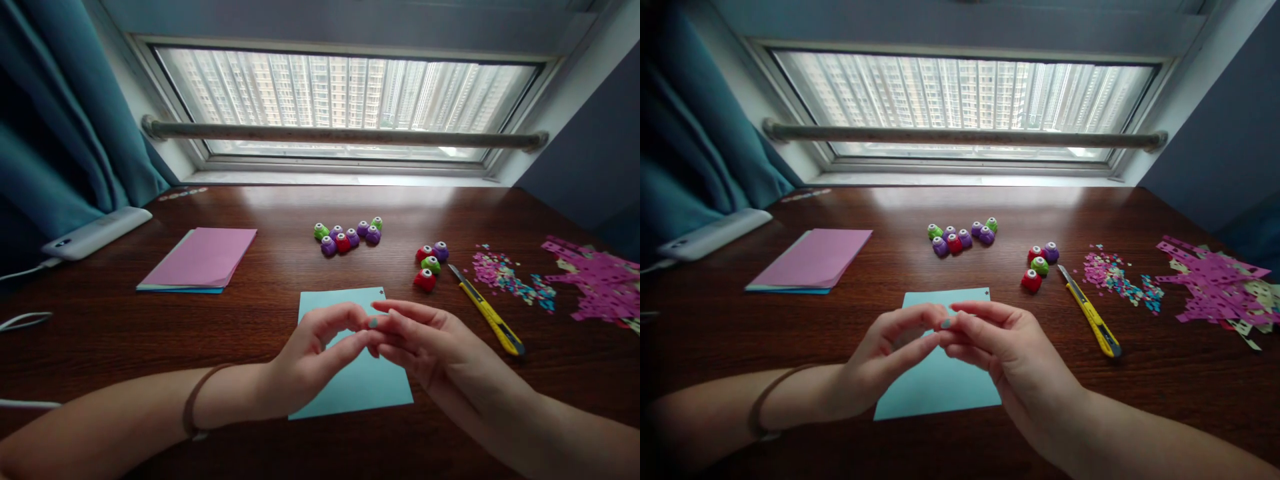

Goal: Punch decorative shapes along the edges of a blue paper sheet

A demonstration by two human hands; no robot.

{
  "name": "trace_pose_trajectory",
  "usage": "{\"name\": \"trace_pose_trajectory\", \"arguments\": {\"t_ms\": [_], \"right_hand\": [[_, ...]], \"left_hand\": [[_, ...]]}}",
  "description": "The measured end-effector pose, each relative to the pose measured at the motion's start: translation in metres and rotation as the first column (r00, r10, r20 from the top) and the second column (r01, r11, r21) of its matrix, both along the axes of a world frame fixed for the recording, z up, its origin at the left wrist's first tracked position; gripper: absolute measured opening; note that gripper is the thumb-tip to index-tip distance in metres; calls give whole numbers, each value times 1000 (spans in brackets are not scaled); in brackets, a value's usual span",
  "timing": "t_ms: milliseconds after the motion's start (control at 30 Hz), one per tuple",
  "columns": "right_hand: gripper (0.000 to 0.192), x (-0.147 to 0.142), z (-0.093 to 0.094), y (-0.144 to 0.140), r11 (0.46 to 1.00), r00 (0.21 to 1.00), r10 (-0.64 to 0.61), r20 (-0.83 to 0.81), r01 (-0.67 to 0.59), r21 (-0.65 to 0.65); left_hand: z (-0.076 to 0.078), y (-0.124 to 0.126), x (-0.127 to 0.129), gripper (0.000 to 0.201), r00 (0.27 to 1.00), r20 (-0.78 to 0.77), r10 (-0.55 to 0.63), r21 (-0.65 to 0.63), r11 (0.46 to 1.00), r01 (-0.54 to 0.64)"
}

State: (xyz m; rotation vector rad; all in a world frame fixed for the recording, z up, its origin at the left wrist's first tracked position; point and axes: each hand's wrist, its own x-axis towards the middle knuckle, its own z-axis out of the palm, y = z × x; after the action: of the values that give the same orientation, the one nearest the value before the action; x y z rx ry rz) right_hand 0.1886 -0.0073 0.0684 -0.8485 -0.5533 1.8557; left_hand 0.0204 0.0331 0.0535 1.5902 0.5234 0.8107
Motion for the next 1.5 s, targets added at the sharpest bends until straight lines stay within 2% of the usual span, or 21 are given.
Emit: {"name": "trace_pose_trajectory", "arguments": {"t_ms": [100,200,367,533,667,800,900,933,1000,1100,1167,1233,1333,1500], "right_hand": [[18,1,4,-7,999,995,26,-93,-29,-26],[26,4,5,-12,999,988,27,-152,-32,-33],[29,6,5,-14,997,972,72,-225,-74,-4],[30,6,5,-13,995,956,101,-276,-102,10],[29,6,3,-14,991,954,132,-270,-135,6],[28,6,3,-12,993,968,113,-224,-115,0],[25,13,12,-1,999,994,23,-109,-20,29],[24,20,17,6,998,998,-37,-51,39,52],[22,40,28,25,973,975,-207,76,197,123],[18,90,39,61,899,864,-431,260,386,209],[14,130,35,85,834,738,-551,390,473,285],[14,166,23,104,846,591,-532,606,396,356],[7,204,-5,121,843,452,-531,717,368,393],[5,232,-44,131,841,92,-508,857,271,469]], "left_hand": [[-6,3,-5,16,989,115,-92,-102,989,104],[-12,6,-6,17,979,165,-122,-119,983,143],[-10,9,-7,17,990,137,-44,-5,999,45],[-7,9,-8,15,991,133,-15,61,998,7],[-5,8,-8,14,993,119,6,105,994,-19],[-7,9,-6,15,997,68,31,170,984,-43],[-16,11,-3,11,999,-38,16,377,926,0],[-20,12,-2,10,997,-83,1,468,883,38],[-30,14,0,9,986,-165,-27,654,745,130],[-42,15,3,8,953,-296,-62,824,488,288],[-47,15,5,9,929,-360,-87,847,388,364],[-49,15,5,10,913,-393,-110,841,359,405],[-50,15,5,11,905,-414,-100,834,357,422],[-51,15,3,11,914,-400,-71,845,356,398]]}}
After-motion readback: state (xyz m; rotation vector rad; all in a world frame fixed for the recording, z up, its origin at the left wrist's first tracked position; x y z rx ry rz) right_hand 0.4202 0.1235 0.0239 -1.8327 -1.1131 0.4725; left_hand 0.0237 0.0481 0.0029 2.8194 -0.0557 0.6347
